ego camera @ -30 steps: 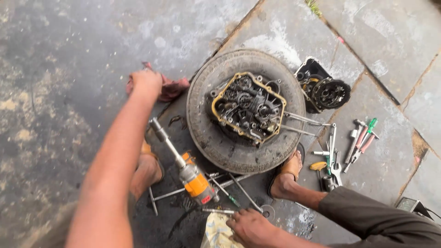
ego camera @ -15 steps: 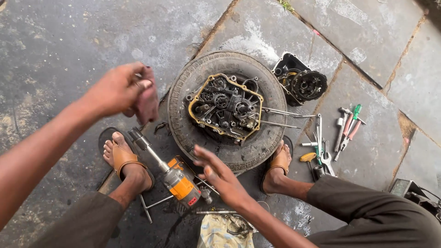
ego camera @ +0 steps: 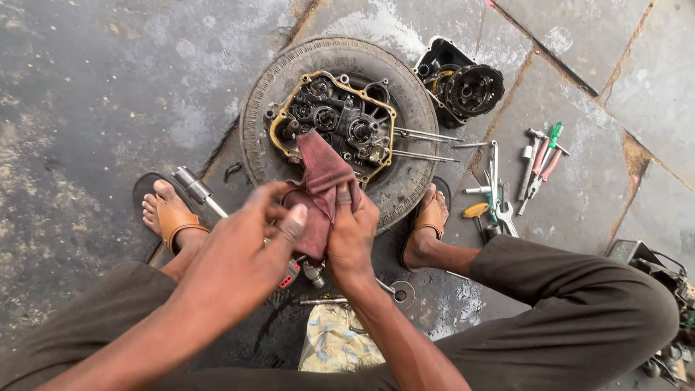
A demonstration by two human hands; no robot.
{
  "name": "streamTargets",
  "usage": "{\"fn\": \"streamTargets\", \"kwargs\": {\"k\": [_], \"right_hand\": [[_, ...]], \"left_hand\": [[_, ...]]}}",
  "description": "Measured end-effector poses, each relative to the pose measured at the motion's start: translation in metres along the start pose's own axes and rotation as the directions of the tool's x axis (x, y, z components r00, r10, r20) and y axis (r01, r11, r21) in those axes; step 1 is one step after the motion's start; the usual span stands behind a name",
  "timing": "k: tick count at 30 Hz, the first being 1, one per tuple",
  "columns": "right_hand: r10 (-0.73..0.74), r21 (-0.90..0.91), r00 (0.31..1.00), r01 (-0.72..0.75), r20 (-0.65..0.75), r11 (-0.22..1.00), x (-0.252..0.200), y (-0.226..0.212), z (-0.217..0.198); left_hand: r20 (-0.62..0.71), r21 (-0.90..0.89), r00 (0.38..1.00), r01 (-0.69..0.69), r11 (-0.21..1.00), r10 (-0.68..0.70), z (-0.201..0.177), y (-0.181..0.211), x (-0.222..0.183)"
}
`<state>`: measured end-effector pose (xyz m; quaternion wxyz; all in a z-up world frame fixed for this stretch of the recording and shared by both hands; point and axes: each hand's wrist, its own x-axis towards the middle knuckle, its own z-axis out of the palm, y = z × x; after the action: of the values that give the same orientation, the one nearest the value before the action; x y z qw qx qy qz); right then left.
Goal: The person sits on the ground with a motorcycle engine crankcase resting on a tire and disassembles it. They unscrew fasteners with a screwdriver, use a cordless impact driver on bolts, lift off the outer casing cover, wipe parts with a rag, and handle internal components and a bracket by hand.
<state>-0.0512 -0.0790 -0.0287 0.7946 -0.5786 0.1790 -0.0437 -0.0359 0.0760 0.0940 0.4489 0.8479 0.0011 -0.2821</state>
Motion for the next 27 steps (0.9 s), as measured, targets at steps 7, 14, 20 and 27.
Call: {"fn": "streamTargets", "kwargs": {"k": [7, 14, 20, 27], "right_hand": [[-0.057, 0.233, 0.989, 0.024, 0.134, 0.972, -0.003, -0.045, 0.082], [-0.187, 0.260, 0.819, 0.049, 0.542, 0.964, -0.012, -0.029, 0.106], [-0.151, 0.539, 0.614, -0.515, 0.774, 0.667, -0.002, -0.015, 0.084], [0.123, 0.276, 0.380, -0.826, 0.917, 0.492, 0.021, -0.137, 0.079]], "left_hand": [[-0.018, -0.444, 0.999, 0.036, 0.895, -0.049, -0.018, -0.032, 0.046], [-0.346, -0.644, 0.923, -0.364, 0.673, 0.168, -0.051, -0.013, 0.057], [-0.535, 0.071, 0.600, -0.670, 0.739, 0.595, -0.064, -0.014, 0.052], [-0.276, 0.654, 0.351, -0.614, 0.442, 0.895, -0.096, -0.023, 0.067]]}}
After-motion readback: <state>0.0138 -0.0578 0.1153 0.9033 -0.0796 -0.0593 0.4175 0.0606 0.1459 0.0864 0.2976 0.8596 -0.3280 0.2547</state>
